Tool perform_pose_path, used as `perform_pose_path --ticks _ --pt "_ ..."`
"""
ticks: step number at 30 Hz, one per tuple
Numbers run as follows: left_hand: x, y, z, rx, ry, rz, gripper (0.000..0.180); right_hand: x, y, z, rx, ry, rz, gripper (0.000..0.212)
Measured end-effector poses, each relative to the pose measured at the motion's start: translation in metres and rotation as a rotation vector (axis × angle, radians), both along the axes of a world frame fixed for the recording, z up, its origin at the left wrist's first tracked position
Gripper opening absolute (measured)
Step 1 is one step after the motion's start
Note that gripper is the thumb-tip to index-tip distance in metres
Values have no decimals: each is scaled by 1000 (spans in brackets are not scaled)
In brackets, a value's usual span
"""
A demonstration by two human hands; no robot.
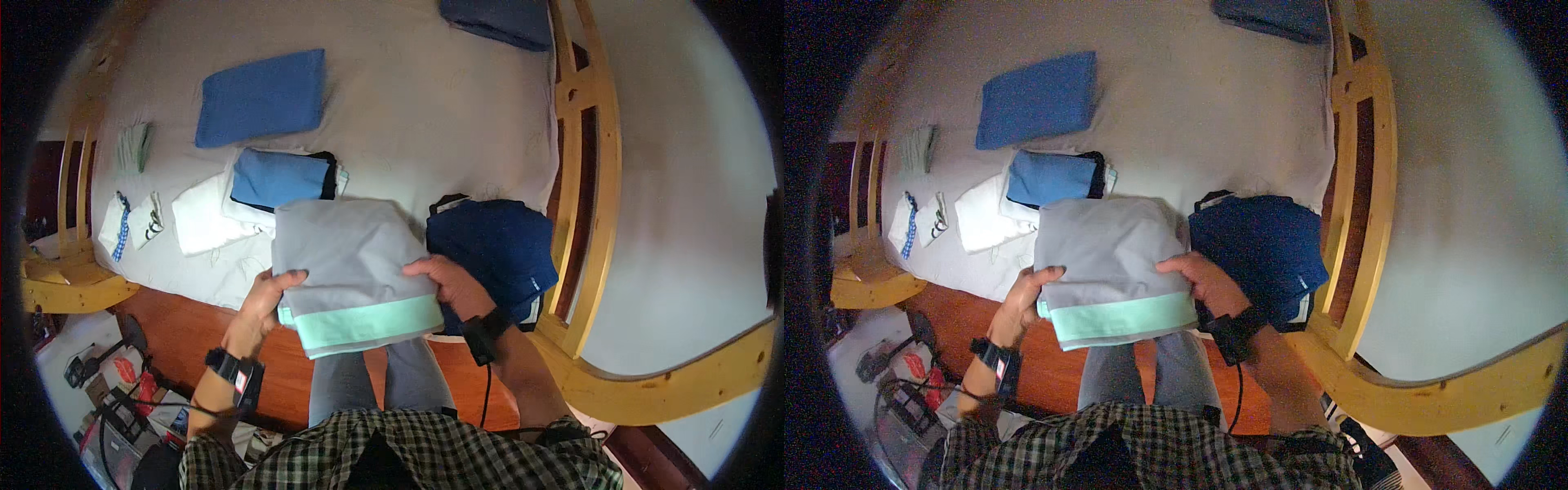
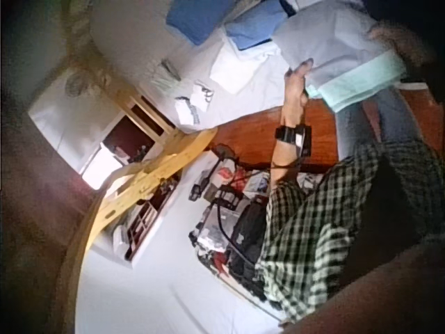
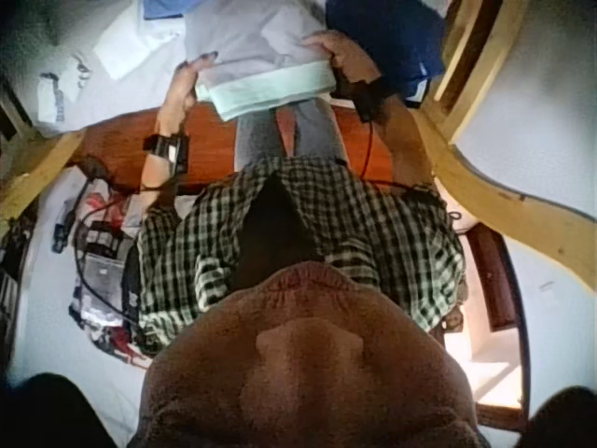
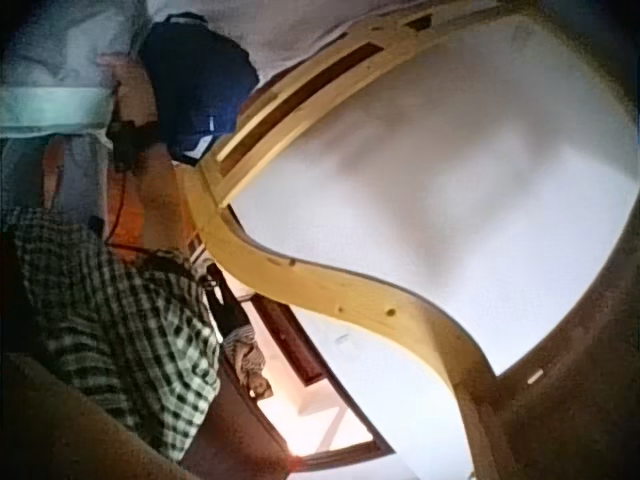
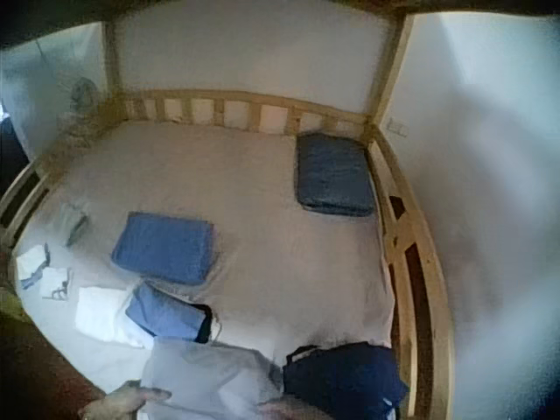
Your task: Fold various pieces of laundry and stack them on the bed.
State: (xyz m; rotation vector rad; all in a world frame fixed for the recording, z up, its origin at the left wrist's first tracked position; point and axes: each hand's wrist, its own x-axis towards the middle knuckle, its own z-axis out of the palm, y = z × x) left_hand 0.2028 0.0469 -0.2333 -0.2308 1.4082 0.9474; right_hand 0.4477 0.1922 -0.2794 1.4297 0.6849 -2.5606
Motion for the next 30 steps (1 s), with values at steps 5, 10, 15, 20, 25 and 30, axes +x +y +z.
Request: perform_pose_path --ticks 5,10,15,20,25,30 --pt "-12 65 -31 159 -4 -100 50 23 67 -40 313 86 -183 36" --pt "-27 133 -59 456 273 -452 34 -6 136 -14 528 -116 -64 34" --pt "-20 229 -50 1139 1376 -1031 37 53 214 -12 891 77 15 39" --pt "1 302 -44 1530 1439 -936 42 93 266 7 1116 -198 70 44" --pt "44 324 -94 287 621 -617 67 126 272 6 1852 -457 990 27" --pt "95 206 -110 313 802 -731 39 142 230 17 877 -657 93 41"
